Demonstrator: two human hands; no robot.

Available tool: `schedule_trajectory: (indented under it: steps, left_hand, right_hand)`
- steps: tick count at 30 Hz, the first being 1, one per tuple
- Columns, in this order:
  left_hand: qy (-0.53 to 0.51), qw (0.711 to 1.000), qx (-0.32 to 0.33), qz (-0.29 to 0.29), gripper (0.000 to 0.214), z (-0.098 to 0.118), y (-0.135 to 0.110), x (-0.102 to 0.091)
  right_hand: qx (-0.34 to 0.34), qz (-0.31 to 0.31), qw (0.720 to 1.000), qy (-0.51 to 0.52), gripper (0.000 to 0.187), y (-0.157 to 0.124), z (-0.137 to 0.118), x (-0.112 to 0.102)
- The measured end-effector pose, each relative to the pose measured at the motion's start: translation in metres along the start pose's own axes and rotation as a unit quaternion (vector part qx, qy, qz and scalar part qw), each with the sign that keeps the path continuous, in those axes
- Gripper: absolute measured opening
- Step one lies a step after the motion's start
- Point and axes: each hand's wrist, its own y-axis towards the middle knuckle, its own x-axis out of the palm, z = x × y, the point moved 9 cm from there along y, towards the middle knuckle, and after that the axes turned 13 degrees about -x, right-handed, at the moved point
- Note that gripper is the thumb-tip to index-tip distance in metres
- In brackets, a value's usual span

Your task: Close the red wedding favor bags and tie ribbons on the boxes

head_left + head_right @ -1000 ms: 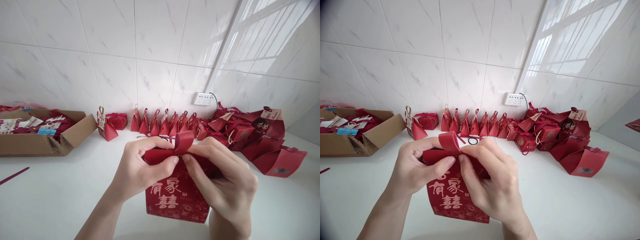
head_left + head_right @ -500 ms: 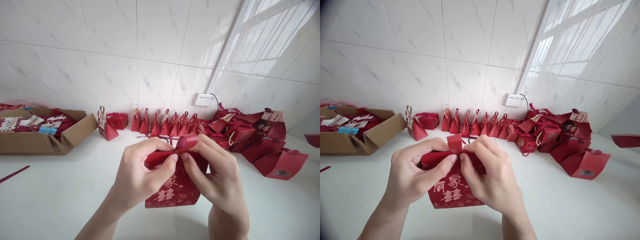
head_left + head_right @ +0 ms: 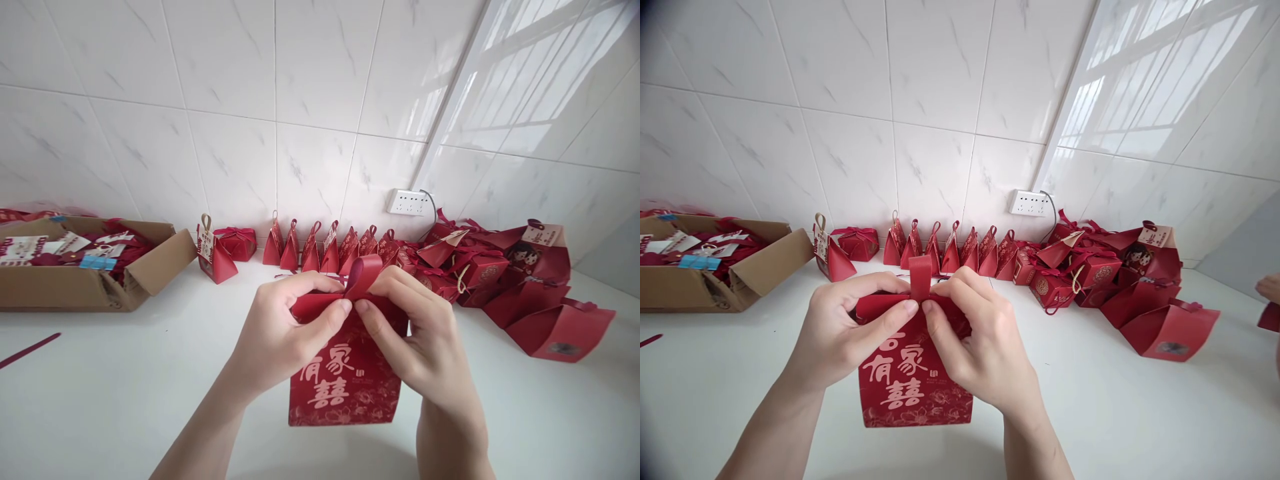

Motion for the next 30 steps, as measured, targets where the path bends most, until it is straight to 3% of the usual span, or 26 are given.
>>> schedule_trajectory:
  steps: [6,12,17,23,27,30]
  left_hand:
    - [0.005,0.996,0.091,0.020,0.008,0.014,-0.005,-0.001]
    - [0.076,0.996,-0.013,-0.034,0.015,-0.009,0.003,0.003]
    - [0.028,0.998,-0.051,-0.031,0.024,-0.017,0.007,-0.002]
    - [-0.001,0.994,-0.092,-0.060,0.032,-0.027,0.013,0.003]
    - [0.002,0.995,-0.091,-0.033,0.033,-0.028,0.013,0.004]
    - [-0.043,0.995,-0.091,0.001,0.033,-0.030,0.014,-0.001]
  right_hand:
    - [-0.001,0.001,1.000,0.003,0.013,0.000,0.000,0.000]
    - [0.027,-0.034,0.999,-0.001,0.012,-0.002,0.009,0.010]
    - [0.023,-0.108,0.994,0.027,0.015,-0.002,0.007,0.027]
    - [0.048,-0.156,0.986,0.045,0.016,-0.003,0.013,0.033]
    - [0.092,-0.169,0.979,0.072,0.015,-0.005,0.027,0.032]
    - [0.144,-0.151,0.967,0.147,0.014,-0.008,0.048,0.035]
